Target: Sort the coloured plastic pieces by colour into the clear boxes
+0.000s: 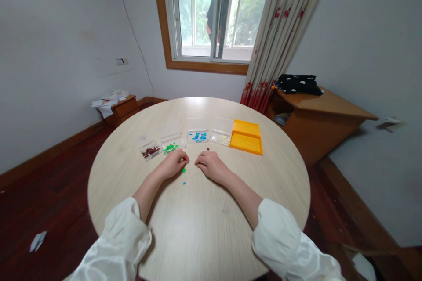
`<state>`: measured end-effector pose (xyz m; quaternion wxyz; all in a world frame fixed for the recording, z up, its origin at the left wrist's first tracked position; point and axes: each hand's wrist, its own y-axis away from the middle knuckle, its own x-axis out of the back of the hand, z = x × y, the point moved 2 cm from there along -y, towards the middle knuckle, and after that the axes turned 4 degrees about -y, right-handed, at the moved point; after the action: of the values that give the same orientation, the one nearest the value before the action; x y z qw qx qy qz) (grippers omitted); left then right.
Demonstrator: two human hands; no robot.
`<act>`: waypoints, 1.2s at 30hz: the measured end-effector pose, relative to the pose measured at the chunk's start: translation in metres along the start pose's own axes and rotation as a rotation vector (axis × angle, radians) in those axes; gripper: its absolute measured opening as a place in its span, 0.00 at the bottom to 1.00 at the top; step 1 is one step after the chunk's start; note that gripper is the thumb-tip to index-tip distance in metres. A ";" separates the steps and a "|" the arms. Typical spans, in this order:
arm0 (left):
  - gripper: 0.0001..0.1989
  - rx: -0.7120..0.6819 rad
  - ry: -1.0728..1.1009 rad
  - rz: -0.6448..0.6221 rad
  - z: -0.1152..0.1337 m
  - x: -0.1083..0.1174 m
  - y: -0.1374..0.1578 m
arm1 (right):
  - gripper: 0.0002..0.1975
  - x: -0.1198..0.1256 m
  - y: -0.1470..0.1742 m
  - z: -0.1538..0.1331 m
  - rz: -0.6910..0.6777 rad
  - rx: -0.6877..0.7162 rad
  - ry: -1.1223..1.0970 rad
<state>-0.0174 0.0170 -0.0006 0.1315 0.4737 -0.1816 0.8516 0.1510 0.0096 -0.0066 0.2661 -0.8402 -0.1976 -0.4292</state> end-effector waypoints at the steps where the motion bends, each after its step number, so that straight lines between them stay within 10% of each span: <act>1: 0.07 0.005 0.003 0.000 0.000 0.000 0.000 | 0.06 0.000 0.000 0.000 -0.002 -0.005 0.003; 8: 0.07 0.022 0.037 0.053 -0.003 -0.001 -0.001 | 0.05 0.003 0.002 -0.003 0.003 -0.005 0.031; 19: 0.06 0.290 -0.057 0.650 -0.042 0.025 -0.001 | 0.06 -0.001 0.001 0.001 0.001 -0.026 0.012; 29: 0.06 0.248 -0.059 0.614 -0.035 0.019 -0.002 | 0.04 0.002 0.002 0.000 0.027 -0.050 -0.012; 36: 0.07 -0.021 0.069 0.215 0.003 -0.004 -0.001 | 0.04 0.000 0.001 0.003 0.047 -0.047 -0.005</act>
<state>-0.0130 0.0163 -0.0026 0.0504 0.4205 -0.2355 0.8747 0.1537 0.0106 -0.0089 0.2560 -0.8517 -0.1683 -0.4252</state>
